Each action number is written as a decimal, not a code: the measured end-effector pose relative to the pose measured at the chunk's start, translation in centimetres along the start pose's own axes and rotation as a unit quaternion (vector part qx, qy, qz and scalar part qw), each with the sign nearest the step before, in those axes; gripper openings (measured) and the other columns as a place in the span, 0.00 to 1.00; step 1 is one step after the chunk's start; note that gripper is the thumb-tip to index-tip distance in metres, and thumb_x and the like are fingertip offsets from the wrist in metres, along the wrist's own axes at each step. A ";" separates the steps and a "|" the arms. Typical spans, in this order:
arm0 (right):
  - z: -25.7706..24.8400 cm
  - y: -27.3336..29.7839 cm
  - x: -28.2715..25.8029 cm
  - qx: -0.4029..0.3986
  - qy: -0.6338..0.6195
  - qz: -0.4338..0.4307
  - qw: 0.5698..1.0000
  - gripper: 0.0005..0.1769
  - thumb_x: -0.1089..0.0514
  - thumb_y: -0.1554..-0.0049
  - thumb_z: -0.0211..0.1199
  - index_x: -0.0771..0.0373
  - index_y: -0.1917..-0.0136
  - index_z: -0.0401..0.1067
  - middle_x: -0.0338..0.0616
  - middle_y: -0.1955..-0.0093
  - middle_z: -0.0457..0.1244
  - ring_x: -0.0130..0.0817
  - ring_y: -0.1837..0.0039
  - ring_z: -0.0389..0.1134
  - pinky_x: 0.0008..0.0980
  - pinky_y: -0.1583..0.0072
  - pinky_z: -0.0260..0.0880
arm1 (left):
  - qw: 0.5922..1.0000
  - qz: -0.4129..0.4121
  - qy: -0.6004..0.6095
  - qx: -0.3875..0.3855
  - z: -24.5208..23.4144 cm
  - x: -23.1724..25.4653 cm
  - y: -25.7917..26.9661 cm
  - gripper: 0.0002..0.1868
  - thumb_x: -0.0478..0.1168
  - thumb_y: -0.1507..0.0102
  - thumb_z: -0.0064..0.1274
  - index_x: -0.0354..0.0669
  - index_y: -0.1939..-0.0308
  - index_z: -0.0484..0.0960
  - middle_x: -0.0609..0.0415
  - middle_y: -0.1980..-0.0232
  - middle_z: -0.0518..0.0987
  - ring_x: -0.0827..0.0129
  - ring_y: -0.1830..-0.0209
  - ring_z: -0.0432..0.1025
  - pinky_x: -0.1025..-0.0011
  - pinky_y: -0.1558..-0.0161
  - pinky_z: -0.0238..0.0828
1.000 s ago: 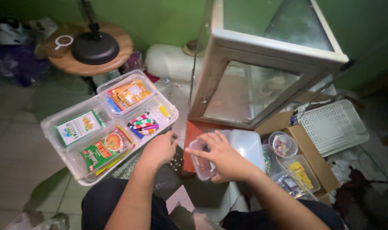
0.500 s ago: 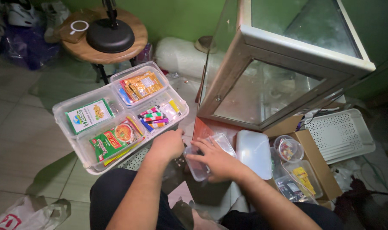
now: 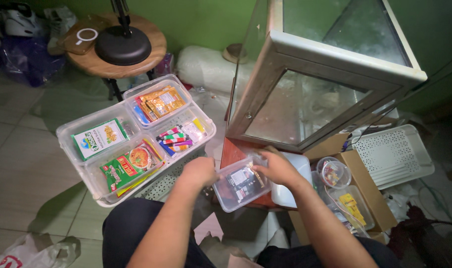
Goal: The person opens several small plastic containers, removes their lids, and places the contents into a larger compartmentalized organizer. They handle packets of instant noodles, colorful sticks, black-wrapped items, yellow packets, and green-wrapped items, then close the organizer.
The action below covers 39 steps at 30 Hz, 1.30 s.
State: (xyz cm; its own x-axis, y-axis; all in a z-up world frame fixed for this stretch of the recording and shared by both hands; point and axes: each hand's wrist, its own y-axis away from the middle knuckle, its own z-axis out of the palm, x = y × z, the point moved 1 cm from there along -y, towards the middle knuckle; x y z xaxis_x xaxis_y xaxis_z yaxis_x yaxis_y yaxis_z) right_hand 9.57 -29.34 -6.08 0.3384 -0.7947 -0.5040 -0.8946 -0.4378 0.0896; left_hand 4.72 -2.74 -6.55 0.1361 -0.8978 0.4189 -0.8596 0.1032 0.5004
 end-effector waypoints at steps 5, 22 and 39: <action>1.1 -0.5 1.4 -0.028 -0.041 0.046 0.998 0.31 0.50 0.55 0.77 0.66 0.42 0.75 0.50 0.49 0.68 0.43 0.49 0.72 0.38 0.47 0.72 | 0.999 0.043 -0.018 -0.008 1.4 -0.1 -1.7 0.19 0.49 0.43 0.66 0.38 0.56 0.87 0.42 0.55 0.85 0.52 0.51 0.80 0.59 0.46 0.75; 1.4 -0.2 2.1 0.020 -0.062 0.033 0.997 0.31 0.52 0.59 0.79 0.68 0.46 0.75 0.50 0.52 0.68 0.43 0.52 0.70 0.38 0.49 0.71 | 0.990 0.049 0.111 0.072 1.8 -0.5 -3.0 0.20 0.42 0.50 0.74 0.41 0.57 0.86 0.41 0.59 0.84 0.50 0.55 0.79 0.59 0.50 0.74; 0.0 0.7 -1.9 -0.013 -0.023 -0.096 0.995 0.39 0.53 0.53 0.75 0.60 0.30 0.67 0.53 0.34 0.64 0.52 0.33 0.64 0.43 0.34 0.63 | 0.999 -0.003 -0.014 -0.032 0.5 -0.5 -2.1 0.33 0.60 0.49 0.75 0.32 0.58 0.85 0.38 0.52 0.83 0.51 0.49 0.78 0.63 0.44 0.73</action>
State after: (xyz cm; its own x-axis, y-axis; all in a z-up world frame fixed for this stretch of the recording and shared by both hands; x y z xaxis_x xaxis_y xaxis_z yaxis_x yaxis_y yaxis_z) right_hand 8.31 -28.16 -5.05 0.4887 -0.6754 -0.5523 -0.8063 -0.5915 0.0099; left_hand 6.23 -2.72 -8.25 0.1258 -0.9100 0.3950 -0.8252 0.1250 0.5508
